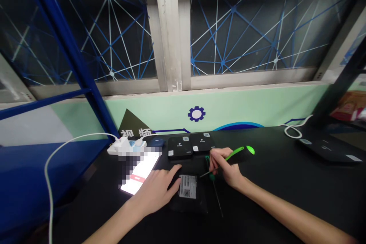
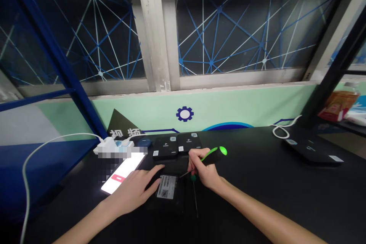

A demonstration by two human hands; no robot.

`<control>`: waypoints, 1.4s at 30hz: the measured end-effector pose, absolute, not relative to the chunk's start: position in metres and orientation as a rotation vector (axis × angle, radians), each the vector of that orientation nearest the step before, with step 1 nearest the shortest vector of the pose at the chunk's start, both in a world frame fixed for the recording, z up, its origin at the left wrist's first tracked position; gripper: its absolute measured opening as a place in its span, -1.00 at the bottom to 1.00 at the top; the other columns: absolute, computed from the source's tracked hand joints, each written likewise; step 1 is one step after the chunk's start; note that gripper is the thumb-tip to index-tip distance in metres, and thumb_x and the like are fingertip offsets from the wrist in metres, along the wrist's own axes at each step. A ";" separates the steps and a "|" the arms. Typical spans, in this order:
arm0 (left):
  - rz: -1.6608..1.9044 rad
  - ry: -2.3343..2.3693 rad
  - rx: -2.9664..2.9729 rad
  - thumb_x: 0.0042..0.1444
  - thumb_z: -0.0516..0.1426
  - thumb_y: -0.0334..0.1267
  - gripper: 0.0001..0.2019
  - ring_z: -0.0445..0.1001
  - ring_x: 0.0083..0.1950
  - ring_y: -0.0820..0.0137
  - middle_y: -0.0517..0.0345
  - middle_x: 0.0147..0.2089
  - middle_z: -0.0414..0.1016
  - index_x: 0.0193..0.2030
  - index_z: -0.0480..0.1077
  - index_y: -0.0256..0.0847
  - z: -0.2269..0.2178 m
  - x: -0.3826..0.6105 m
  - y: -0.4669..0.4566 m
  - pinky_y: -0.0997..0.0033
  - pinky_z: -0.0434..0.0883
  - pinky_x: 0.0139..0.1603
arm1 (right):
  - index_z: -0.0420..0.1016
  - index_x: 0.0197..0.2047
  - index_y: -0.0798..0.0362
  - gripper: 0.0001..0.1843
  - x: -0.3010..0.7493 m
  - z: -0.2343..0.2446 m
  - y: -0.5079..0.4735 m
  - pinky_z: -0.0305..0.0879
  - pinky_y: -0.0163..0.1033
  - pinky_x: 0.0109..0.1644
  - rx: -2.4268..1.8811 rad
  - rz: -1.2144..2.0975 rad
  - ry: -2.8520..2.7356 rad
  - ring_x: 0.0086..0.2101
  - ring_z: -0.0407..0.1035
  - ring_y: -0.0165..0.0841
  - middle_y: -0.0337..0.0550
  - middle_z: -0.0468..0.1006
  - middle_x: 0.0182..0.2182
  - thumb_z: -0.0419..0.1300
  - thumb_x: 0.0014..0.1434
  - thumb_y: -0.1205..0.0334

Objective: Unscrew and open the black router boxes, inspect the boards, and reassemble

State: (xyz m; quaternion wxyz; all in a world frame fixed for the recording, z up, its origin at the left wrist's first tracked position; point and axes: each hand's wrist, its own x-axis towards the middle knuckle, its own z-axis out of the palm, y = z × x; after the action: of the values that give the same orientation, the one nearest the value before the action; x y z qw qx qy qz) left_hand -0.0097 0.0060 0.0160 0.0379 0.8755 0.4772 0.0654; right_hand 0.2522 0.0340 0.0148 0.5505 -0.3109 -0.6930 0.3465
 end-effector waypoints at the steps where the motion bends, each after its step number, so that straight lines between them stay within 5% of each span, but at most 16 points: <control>1: 0.208 1.465 2.683 0.47 -0.16 -0.04 -0.55 0.56 -0.29 0.14 0.07 -0.31 0.54 0.36 0.19 -0.12 0.016 -0.010 0.006 0.28 0.36 -0.28 | 0.23 -0.67 0.03 -0.40 0.252 0.017 0.035 0.14 -0.31 -0.56 -0.748 0.806 -1.655 -0.70 0.25 -0.43 -0.23 0.39 -0.72 0.02 0.38 -0.01; 12: 0.234 1.450 2.670 0.48 -0.15 -0.05 -0.58 0.57 -0.30 0.15 0.10 -0.33 0.53 0.35 0.19 -0.10 0.018 -0.009 0.007 0.28 0.37 -0.28 | 0.27 -0.69 0.06 -0.48 0.230 0.043 0.056 0.09 -0.40 -0.64 -1.046 0.995 -1.810 -0.72 0.22 -0.50 -0.29 0.32 -0.73 0.05 0.31 0.16; 32: 0.246 1.457 2.640 0.46 -0.16 0.01 -0.48 0.57 -0.24 0.15 0.02 -0.26 0.56 0.43 0.16 -0.16 0.013 -0.011 0.009 0.25 0.42 -0.21 | 0.16 -0.64 0.04 -0.46 0.219 0.058 0.055 0.04 -0.34 -0.58 -0.863 0.818 -2.100 -0.67 0.10 -0.51 -0.34 0.24 -0.71 0.05 0.38 0.08; 38: 0.230 1.455 2.638 0.46 -0.16 -0.01 -0.49 0.58 -0.24 0.11 0.00 -0.25 0.57 0.41 0.18 -0.16 0.017 -0.010 0.007 0.22 0.41 -0.22 | 0.24 -0.59 0.04 -0.51 0.227 0.048 0.051 0.03 -0.35 -0.58 -0.943 0.816 -1.970 -0.63 0.10 -0.50 -0.37 0.22 -0.68 0.29 0.20 -0.03; 42: 0.238 1.467 2.643 0.46 -0.16 0.00 -0.49 0.57 -0.23 0.11 -0.02 -0.24 0.57 0.41 0.19 -0.16 0.016 -0.010 0.008 0.24 0.41 -0.22 | 0.37 -0.43 0.06 -0.60 0.236 0.024 0.049 0.26 -0.34 -0.54 -0.869 1.084 -1.806 -0.60 0.29 -0.46 -0.35 0.38 -0.61 0.43 0.04 -0.03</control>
State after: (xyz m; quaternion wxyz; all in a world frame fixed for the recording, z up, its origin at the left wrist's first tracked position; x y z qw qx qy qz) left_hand -0.0104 0.0075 0.0163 0.0546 0.8704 0.4829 0.0784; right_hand 0.2361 0.0488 0.0242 0.4184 -0.3463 -0.7199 0.4321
